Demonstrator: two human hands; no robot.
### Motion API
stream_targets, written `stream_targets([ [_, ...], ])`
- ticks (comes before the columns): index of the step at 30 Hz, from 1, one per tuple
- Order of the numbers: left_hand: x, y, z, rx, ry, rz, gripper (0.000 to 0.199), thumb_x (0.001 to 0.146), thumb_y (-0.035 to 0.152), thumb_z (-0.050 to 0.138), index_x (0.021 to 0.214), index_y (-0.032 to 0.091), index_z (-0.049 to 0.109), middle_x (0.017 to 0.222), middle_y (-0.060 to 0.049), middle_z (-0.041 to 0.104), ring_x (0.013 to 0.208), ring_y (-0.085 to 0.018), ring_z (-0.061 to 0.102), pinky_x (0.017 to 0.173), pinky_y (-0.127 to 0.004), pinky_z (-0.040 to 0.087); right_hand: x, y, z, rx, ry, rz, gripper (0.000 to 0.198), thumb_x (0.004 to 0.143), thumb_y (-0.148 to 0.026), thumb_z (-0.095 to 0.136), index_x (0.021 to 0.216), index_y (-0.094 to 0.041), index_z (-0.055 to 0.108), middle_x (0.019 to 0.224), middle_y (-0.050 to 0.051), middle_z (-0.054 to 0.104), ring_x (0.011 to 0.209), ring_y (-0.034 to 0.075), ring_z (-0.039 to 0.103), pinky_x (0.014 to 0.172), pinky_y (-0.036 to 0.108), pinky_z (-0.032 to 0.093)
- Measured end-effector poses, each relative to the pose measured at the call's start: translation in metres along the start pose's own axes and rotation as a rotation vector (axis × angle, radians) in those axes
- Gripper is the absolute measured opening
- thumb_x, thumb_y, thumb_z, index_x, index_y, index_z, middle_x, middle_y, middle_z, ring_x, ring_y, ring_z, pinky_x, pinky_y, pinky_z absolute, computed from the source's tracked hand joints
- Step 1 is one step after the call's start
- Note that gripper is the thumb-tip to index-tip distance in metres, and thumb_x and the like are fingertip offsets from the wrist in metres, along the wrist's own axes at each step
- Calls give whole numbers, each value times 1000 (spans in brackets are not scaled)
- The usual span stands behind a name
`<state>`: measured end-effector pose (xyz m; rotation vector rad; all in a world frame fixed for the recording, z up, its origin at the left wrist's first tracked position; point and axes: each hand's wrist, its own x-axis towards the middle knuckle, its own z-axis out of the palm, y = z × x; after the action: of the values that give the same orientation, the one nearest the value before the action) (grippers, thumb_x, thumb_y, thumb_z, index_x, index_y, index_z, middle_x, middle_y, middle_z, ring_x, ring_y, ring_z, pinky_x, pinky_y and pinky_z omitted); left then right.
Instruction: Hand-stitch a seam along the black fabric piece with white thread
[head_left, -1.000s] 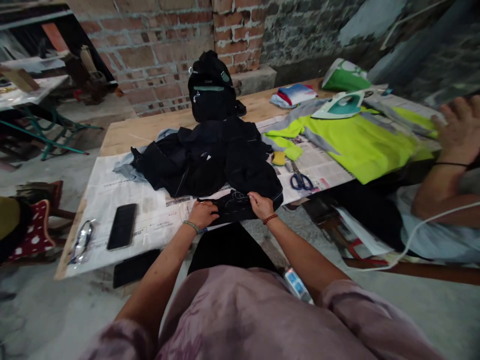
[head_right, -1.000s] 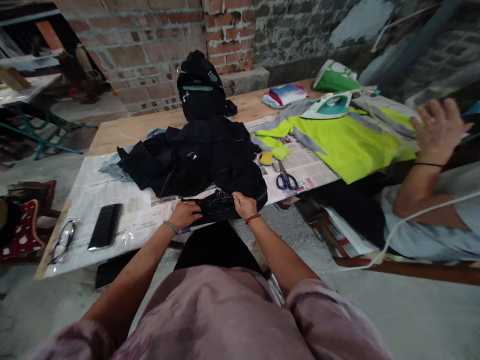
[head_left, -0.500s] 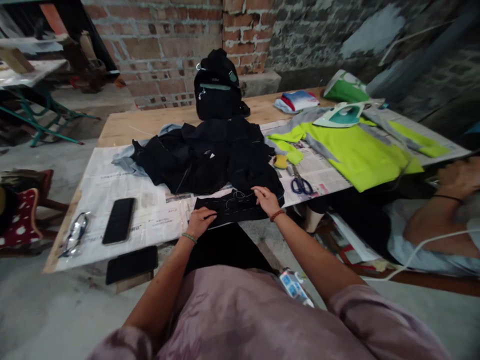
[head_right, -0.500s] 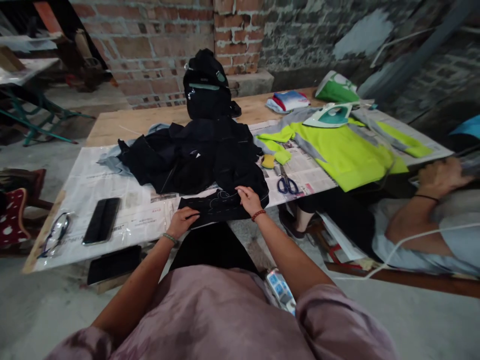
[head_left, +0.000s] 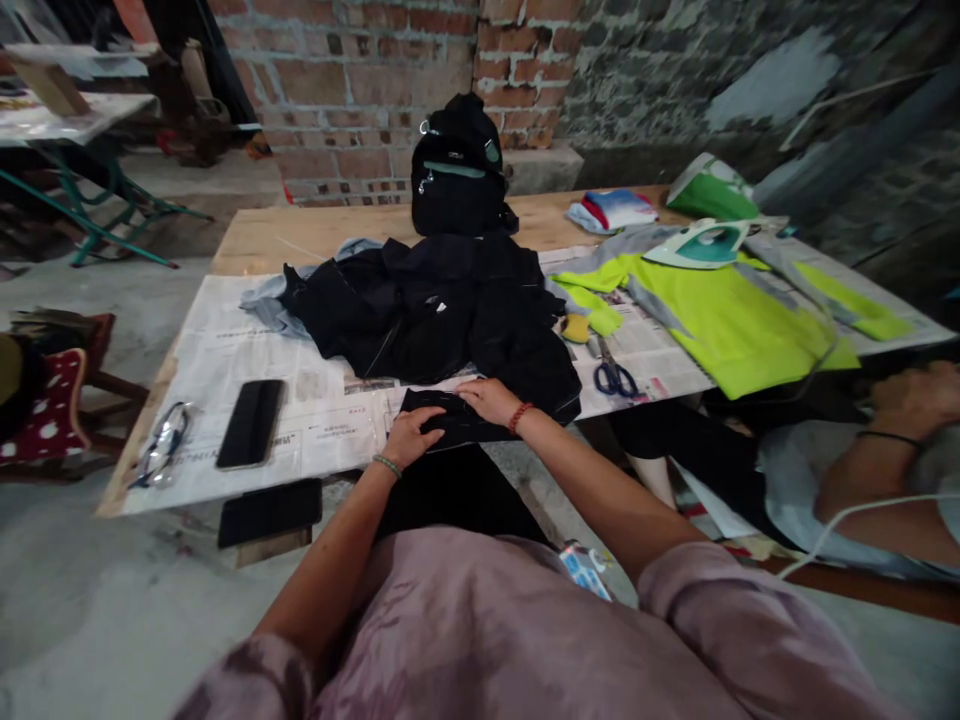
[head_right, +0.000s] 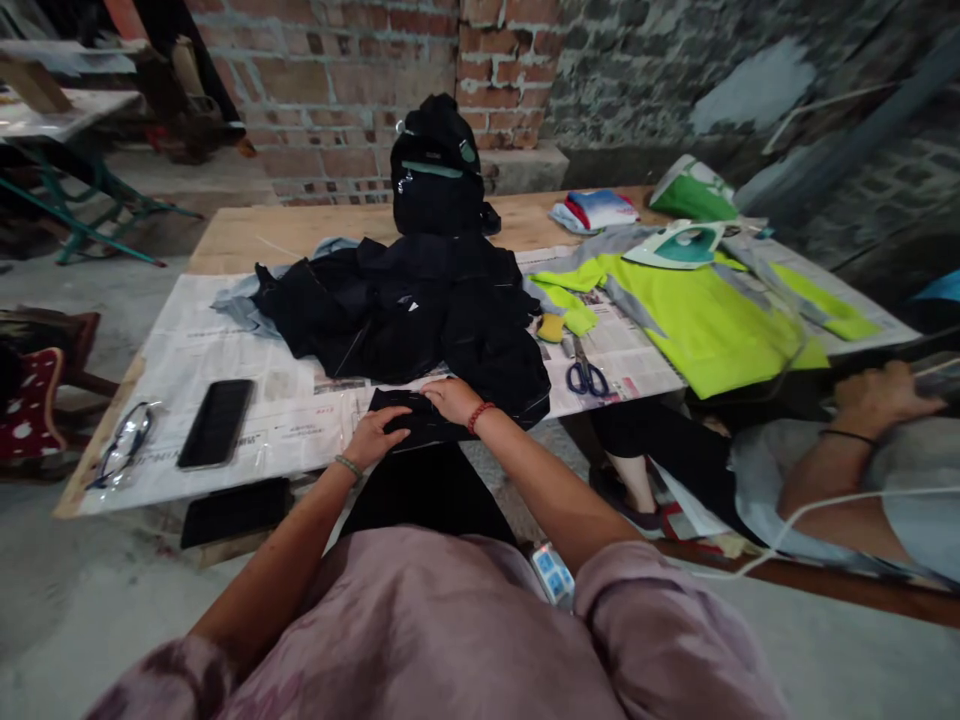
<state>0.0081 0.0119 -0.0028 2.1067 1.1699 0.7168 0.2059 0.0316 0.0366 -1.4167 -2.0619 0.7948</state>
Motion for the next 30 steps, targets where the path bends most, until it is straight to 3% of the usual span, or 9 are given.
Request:
stream_targets([
  [3,-1,0,-1,-93,7,-52,45,67,10,52,110,23,53,101,0,61,93,-15,56,83,-27,43,-2,8,4,107,-25,178,22,78,-21,46,89,-17,66,69,1,62,58,9,56,60,21,45],
  [7,-2,-3,-3,-174,41,-52,45,67,7,46,109,21,52,95,0,62,91,-14,57,84,-27,43,-12,26,10,390,93,378,27,78,-25,43,93,-14,62,53,-5,49,34,3,40,37,16,32],
  [11,-1,-3,-4,-175,50,15,30,73,11,44,98,20,58,96,-1,62,92,-14,56,87,-29,42,-16,41,18,617,223,381,27,75,-29,44,91,-12,60,52,-6,47,32,2,39,35,15,28],
  [15,1,-4,-1,-88,58,88,16,73,19,53,85,20,63,94,-3,62,91,-15,57,86,-30,43,-15,45,21,683,227,369,27,73,-31,47,89,-13,60,51,-7,47,32,2,39,34,15,27],
  [22,7,-1,0,-15,46,135,10,73,24,57,79,20,65,89,-3,64,83,-14,59,79,-28,46,-11,38,8,633,199,363,25,75,-29,47,90,-14,62,56,-4,52,37,2,43,38,14,33],
  [30,13,21,-17,248,-26,282,13,78,23,52,81,19,63,83,-3,66,80,-15,59,77,-29,45,-5,16,-7,189,-18,249,26,80,-18,45,100,-16,63,65,-1,57,42,2,44,47,16,38],
])
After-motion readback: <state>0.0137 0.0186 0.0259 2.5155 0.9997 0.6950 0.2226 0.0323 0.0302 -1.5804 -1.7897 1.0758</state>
